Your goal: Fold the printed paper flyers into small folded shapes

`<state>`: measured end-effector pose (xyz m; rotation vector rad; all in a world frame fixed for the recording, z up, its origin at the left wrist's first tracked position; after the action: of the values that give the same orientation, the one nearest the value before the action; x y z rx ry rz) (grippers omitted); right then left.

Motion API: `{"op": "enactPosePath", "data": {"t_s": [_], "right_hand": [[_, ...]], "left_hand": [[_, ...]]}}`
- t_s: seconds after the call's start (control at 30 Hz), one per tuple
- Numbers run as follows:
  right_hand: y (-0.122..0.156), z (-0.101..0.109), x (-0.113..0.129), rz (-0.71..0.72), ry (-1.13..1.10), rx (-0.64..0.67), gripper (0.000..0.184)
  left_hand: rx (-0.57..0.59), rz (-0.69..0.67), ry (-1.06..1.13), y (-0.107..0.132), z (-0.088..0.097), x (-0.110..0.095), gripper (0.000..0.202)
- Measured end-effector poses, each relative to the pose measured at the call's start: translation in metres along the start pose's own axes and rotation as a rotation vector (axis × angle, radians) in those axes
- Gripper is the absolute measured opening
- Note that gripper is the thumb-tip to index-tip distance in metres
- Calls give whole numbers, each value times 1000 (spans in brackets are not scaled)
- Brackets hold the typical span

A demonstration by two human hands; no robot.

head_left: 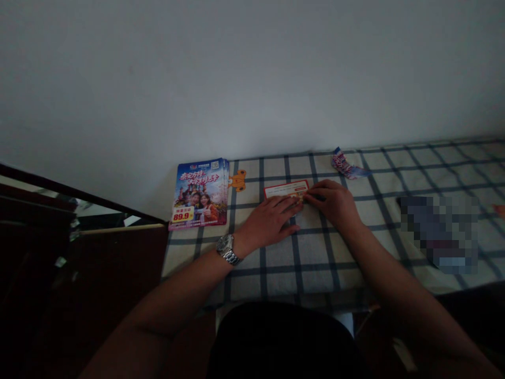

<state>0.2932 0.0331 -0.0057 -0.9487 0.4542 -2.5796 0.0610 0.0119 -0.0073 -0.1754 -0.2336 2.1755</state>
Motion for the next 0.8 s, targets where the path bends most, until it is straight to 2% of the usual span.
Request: {"op": "enactPosePath", "data": {"t_s": [0.37, 0.57, 0.8], "right_hand": [[-1, -1, -2, -21, 14, -20, 21], [-1, -1, -3, -11, 9, -11, 23], [0, 0, -1, 20, 23, -10, 21]], "left_hand": [[-21, -40, 32, 3, -2, 7, 59], [-48, -93, 93, 4, 3, 14, 33], [-69, -83, 84, 6, 7, 22, 26]]}}
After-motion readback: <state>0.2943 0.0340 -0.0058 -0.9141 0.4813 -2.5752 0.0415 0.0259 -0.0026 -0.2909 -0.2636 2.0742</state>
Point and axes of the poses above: each hand's wrist, its own y-axis away from the middle knuckle, its own z-axis out of the back of the hand, x = y × z, the point moved 2 cm from there along -y, towards the middle knuckle, and after that the axes turned 9 degrees about -y, right-handed, at the moved point
